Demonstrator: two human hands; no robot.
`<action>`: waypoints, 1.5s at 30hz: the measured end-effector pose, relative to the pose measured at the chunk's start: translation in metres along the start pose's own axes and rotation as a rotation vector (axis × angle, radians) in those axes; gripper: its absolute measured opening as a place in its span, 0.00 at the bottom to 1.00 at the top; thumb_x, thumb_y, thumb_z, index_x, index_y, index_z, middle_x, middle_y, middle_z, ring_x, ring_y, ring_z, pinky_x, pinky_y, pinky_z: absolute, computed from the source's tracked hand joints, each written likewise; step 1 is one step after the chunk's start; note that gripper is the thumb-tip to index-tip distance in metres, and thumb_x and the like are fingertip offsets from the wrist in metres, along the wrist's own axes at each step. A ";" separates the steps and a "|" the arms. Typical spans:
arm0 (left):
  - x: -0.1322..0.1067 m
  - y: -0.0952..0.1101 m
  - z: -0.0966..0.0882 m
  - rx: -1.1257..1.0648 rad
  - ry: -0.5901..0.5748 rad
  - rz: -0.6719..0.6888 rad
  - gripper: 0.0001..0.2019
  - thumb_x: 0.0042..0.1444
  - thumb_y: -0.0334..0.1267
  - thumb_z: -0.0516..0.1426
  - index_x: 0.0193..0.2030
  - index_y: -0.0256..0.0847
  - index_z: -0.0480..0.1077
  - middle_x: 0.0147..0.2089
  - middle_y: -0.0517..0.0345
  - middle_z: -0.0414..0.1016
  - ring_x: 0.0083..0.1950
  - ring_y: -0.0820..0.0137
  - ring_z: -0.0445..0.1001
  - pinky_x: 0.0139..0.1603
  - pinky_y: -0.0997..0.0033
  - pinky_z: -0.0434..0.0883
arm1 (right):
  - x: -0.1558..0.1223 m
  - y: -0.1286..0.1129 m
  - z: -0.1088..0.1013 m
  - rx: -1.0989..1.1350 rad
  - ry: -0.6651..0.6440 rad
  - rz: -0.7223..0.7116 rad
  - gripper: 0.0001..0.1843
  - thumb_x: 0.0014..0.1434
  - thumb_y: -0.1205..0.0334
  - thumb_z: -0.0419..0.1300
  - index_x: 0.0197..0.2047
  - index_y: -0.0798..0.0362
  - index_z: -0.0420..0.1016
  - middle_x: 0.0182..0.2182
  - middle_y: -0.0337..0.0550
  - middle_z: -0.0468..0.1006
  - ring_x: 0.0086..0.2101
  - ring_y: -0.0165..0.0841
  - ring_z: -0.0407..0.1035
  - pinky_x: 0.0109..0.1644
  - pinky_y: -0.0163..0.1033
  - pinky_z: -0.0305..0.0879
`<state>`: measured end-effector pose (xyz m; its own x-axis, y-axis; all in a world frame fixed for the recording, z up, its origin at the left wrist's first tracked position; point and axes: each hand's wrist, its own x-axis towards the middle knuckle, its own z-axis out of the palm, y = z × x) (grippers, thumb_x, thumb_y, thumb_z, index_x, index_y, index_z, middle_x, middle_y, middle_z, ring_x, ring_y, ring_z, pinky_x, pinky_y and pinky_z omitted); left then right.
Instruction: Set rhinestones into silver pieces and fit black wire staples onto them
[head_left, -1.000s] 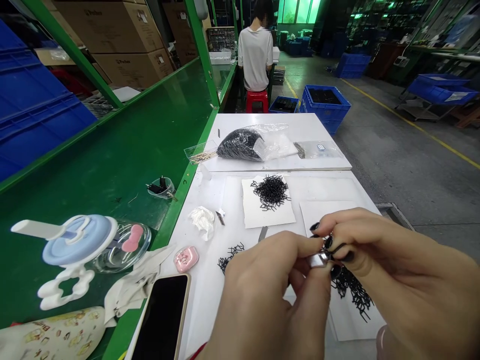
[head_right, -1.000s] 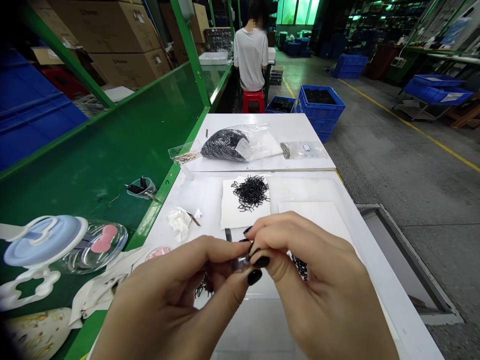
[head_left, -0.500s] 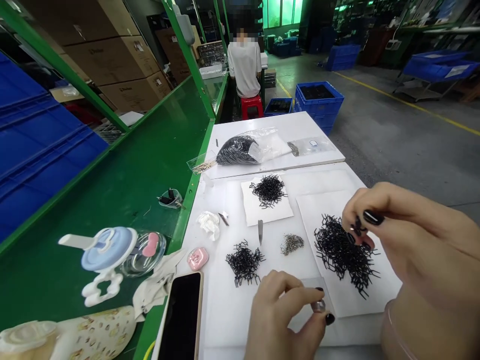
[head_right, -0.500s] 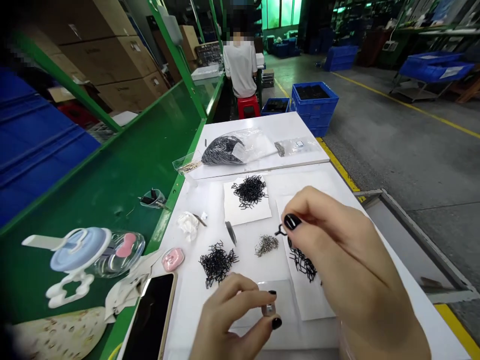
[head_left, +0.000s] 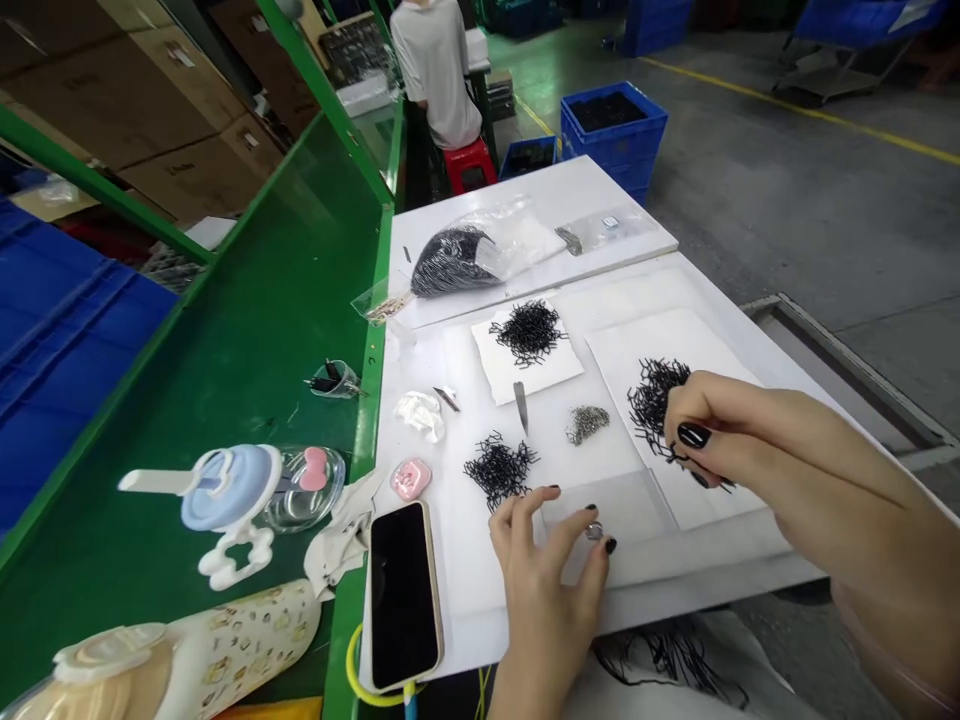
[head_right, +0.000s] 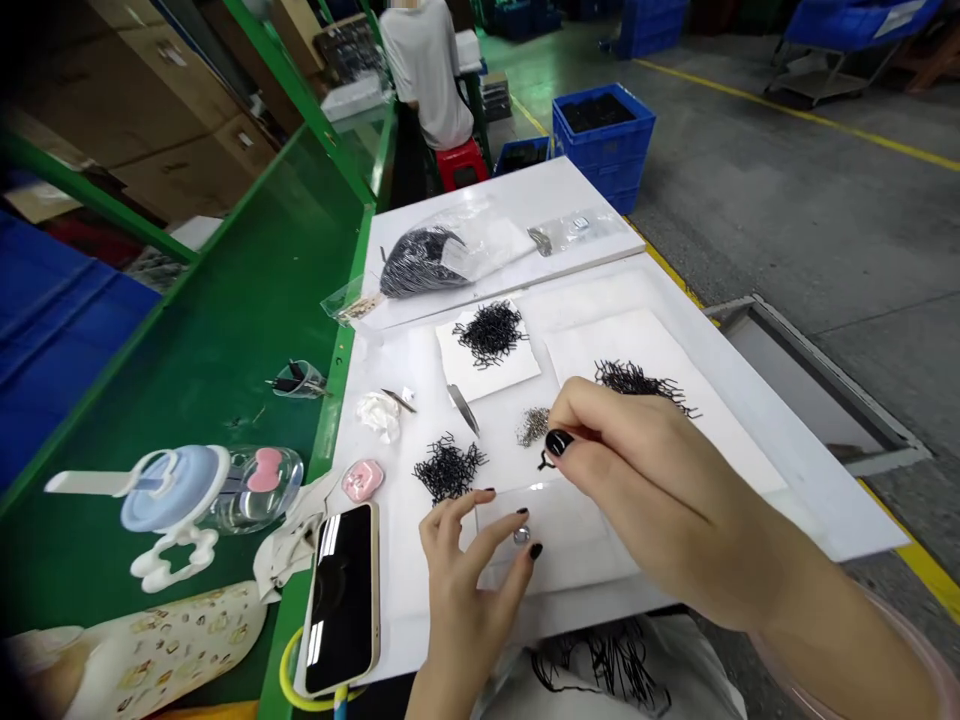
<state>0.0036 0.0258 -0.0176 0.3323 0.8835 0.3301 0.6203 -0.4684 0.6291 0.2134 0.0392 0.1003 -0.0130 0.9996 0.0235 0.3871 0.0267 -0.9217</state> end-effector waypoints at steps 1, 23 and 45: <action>-0.001 -0.001 -0.002 -0.010 -0.001 -0.002 0.14 0.57 0.26 0.61 0.46 0.48 0.77 0.55 0.45 0.68 0.56 0.51 0.61 0.55 0.41 0.66 | -0.005 0.004 0.004 0.036 -0.013 0.042 0.13 0.69 0.62 0.49 0.30 0.49 0.61 0.23 0.35 0.60 0.23 0.30 0.56 0.25 0.38 0.52; 0.020 0.039 -0.057 -0.998 -0.283 -0.346 0.05 0.57 0.28 0.59 0.33 0.40 0.75 0.28 0.58 0.74 0.30 0.71 0.70 0.34 0.70 0.67 | -0.052 -0.003 0.067 0.162 -0.053 0.210 0.20 0.71 0.50 0.48 0.28 0.49 0.62 0.22 0.36 0.62 0.24 0.31 0.58 0.26 0.37 0.55; 0.017 0.029 -0.046 -1.046 -0.215 -0.280 0.10 0.53 0.21 0.59 0.33 0.40 0.77 0.28 0.59 0.75 0.30 0.71 0.71 0.32 0.71 0.67 | -0.052 0.008 0.059 0.016 -0.179 0.054 0.21 0.74 0.52 0.43 0.29 0.49 0.60 0.24 0.36 0.70 0.26 0.30 0.63 0.29 0.35 0.62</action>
<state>-0.0054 0.0271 0.0381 0.4532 0.8912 0.0176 -0.1812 0.0728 0.9807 0.1627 -0.0129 0.0689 -0.1569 0.9831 -0.0944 0.3769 -0.0288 -0.9258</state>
